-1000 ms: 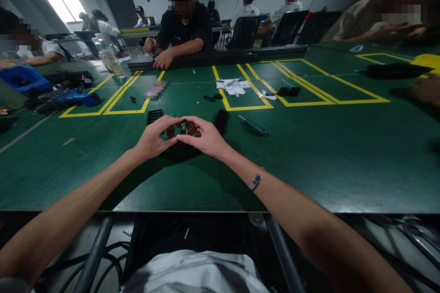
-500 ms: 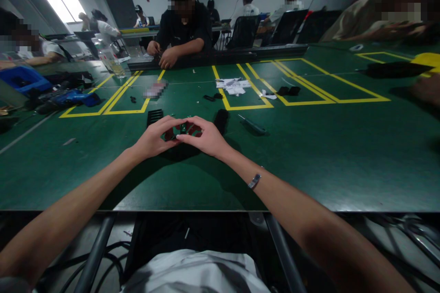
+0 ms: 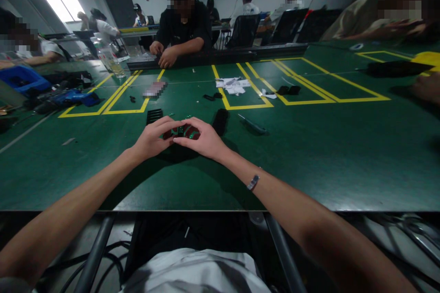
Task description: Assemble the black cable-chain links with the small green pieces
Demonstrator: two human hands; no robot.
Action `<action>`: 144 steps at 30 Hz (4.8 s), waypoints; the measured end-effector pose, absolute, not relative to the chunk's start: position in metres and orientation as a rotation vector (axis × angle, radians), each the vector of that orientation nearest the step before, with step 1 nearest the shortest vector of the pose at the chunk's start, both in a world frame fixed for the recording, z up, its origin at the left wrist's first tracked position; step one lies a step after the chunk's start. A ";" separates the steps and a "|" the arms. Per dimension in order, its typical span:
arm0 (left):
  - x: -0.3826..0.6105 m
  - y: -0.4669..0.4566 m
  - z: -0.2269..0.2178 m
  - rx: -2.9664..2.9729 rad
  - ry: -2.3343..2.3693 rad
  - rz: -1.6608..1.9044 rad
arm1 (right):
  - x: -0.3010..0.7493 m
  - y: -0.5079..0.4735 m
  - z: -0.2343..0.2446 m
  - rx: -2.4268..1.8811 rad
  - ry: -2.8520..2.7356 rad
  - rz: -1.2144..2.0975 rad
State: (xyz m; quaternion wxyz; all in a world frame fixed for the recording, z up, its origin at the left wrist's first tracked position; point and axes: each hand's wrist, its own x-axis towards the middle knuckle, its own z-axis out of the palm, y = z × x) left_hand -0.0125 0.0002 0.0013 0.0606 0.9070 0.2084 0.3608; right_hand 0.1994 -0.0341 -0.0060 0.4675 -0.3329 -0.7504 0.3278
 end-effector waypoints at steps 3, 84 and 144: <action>-0.012 -0.002 0.004 2.705 0.644 1.031 | 0.200 -0.032 -0.007 -0.838 -1.824 0.766; -0.006 -0.007 0.002 2.297 0.721 0.763 | 0.205 -0.027 -0.018 -0.931 -2.129 0.682; -0.009 -0.011 0.016 2.490 0.736 0.743 | 0.205 -0.029 -0.015 -0.893 -2.169 0.693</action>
